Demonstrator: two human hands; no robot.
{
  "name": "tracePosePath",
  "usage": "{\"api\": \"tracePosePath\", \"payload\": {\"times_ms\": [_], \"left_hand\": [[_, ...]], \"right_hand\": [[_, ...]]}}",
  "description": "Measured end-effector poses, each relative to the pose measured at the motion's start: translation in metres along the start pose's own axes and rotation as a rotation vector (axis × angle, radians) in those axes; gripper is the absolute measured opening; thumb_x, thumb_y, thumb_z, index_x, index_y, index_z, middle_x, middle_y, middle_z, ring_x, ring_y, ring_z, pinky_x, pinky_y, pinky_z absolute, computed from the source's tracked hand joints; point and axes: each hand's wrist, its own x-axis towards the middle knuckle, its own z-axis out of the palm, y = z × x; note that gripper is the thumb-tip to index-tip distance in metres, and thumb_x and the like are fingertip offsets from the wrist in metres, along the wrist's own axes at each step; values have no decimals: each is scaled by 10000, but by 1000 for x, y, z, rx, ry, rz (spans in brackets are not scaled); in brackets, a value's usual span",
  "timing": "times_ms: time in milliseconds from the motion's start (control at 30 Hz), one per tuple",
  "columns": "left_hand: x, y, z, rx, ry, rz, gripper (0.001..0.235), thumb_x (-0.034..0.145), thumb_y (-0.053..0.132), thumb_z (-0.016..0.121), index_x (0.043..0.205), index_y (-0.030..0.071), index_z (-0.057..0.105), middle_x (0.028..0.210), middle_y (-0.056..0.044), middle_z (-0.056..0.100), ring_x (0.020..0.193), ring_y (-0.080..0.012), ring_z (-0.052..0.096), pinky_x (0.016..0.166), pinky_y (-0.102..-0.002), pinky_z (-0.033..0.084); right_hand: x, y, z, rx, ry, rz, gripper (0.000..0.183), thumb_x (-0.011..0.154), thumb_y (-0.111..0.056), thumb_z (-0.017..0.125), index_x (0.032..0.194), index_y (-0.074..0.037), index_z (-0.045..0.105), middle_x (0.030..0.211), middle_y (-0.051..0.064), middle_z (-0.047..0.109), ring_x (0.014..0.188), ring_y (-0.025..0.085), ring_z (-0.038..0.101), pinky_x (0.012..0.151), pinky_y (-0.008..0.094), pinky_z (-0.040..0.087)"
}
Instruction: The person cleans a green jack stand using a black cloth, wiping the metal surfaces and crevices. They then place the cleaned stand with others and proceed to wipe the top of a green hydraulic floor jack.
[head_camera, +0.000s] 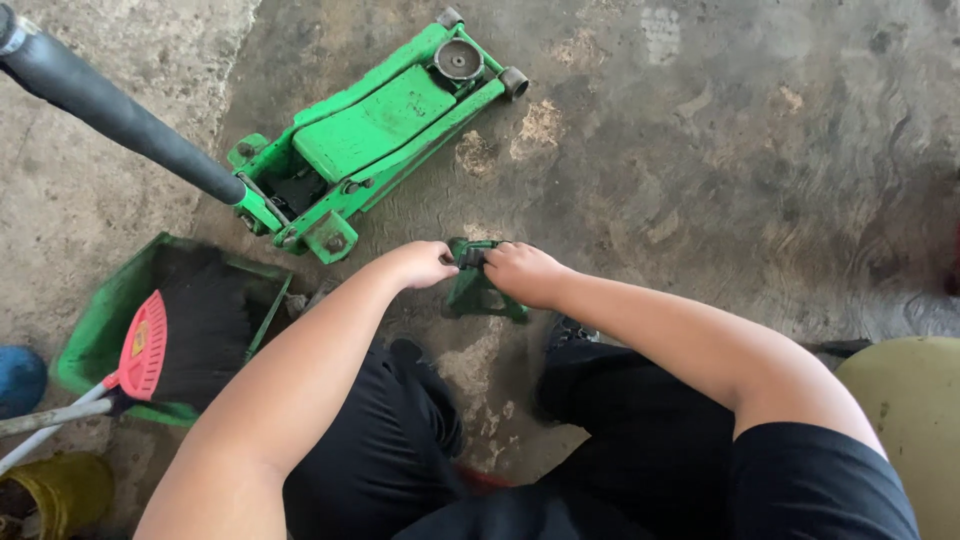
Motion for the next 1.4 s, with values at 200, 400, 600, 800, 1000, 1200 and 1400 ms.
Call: {"api": "tracePosePath", "payload": {"times_ms": [200,400,600,800,1000,1200,1400], "left_hand": [[-4,-3,-2,-20,-9,-28,443,884,414,720,1207,112,708,1114,-162,746,1042,-320,717,906,-423,555],[4,-7,4,12,29,21,450,885,411,733,1218,111,695,1154,-154,735,1071,-329,686,903,-435,539],[-8,12,-3,-12,126,78,479,869,290,772,1293,118,635,1079,-164,727,1017,-335,691,872,-441,543],[-16,12,-2,-199,177,125,479,831,157,769,1280,95,614,935,-110,754,893,-290,735,800,-412,565],[-32,37,-16,-218,216,47,518,821,137,752,1303,74,574,929,-105,761,893,-291,740,799,-407,566],[-6,29,12,-59,223,-24,582,727,221,926,1167,50,585,974,-143,701,926,-337,674,784,-434,532],[-7,41,9,-532,57,-157,451,832,127,796,1176,27,524,894,-129,797,681,-228,703,558,-378,533]], "right_hand": [[-4,7,-1,48,-108,-246,123,784,-133,644,886,-74,681,1006,86,652,986,300,658,826,419,556],[-2,18,-11,473,103,-34,248,792,-99,659,1034,-57,691,1031,126,652,999,359,636,881,456,535],[9,8,5,444,70,277,210,805,-65,659,1007,-91,710,1018,132,672,1027,373,646,894,466,527],[7,14,-18,360,-187,20,205,763,-74,666,967,-69,683,1012,117,668,1018,346,659,844,472,537],[-14,60,-22,611,236,613,220,761,-162,770,971,-100,755,967,119,734,907,304,715,806,397,579],[-26,79,69,866,-27,790,223,809,-176,806,1010,-87,770,905,77,779,793,180,730,766,348,576],[-33,81,78,1461,-39,1027,160,888,-32,703,1041,6,731,853,97,737,673,156,668,585,270,521]]}}
